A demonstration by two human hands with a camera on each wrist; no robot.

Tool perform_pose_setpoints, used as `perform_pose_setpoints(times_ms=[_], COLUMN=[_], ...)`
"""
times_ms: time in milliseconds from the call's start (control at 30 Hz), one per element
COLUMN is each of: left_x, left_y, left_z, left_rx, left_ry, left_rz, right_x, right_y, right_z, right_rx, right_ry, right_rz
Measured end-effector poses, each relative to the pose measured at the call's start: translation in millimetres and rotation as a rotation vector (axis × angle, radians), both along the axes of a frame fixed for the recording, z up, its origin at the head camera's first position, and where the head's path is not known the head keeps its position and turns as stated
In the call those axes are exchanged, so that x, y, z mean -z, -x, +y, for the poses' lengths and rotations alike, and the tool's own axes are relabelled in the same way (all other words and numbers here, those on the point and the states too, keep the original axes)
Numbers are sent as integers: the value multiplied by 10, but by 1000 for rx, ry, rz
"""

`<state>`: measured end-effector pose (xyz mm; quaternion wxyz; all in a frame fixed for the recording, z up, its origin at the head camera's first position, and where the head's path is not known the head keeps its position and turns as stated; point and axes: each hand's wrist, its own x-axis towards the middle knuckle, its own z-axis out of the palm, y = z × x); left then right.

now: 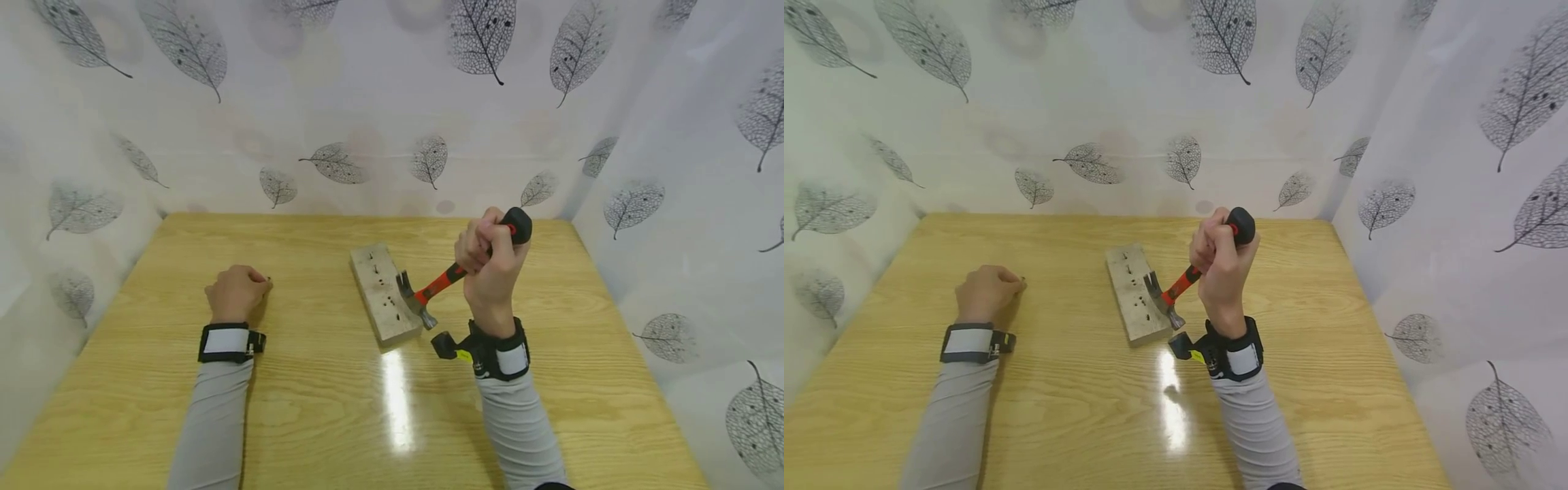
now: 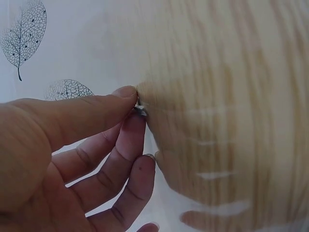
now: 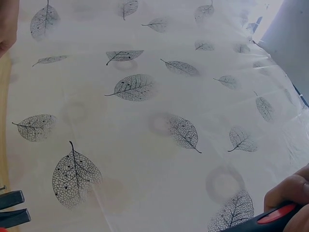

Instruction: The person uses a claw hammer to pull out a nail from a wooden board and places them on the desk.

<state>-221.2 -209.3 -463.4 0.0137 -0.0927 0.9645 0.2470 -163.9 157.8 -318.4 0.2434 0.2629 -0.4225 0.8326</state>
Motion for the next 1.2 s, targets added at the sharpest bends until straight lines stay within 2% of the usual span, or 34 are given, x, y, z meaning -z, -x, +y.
perform_pose_setpoints(times_ms=[167, 267, 400, 467, 567, 700, 767, 900, 1067, 1200], left_x=[15, -25, -94, -106, -75, 3, 29, 56, 82, 85], left_y=[10, 11, 3, 9, 36, 33, -8, -67, -87, -83], left_z=[-12, -7, 60, 152, 413, 852, 1003, 1158, 1214, 1240], left_rx=[-1, 0, 23, 89, 256, 517, 597, 656, 683, 671], left_ry=[-5, 6, -5, -45, -112, -154, -140, -98, -53, -49], left_rz=[-9, 3, 92, 156, 219, 214, 214, 243, 210, 194], right_x=[15, 27, 40, 39, 34, 51, 82, 148, 196, 188], right_y=[3, 7, 9, 10, 18, 33, 44, 81, 145, 230], right_z=[-10, -10, -15, -17, -9, -12, -47, -128, -206, -257], right_rx=[8, 8, 8, 14, 21, 31, 50, 106, 150, 144], right_ry=[-12, -6, -7, -14, -16, -11, -22, -74, -135, -165], right_rz=[-6, -8, -12, -16, -16, -2, 14, 57, 84, 70])
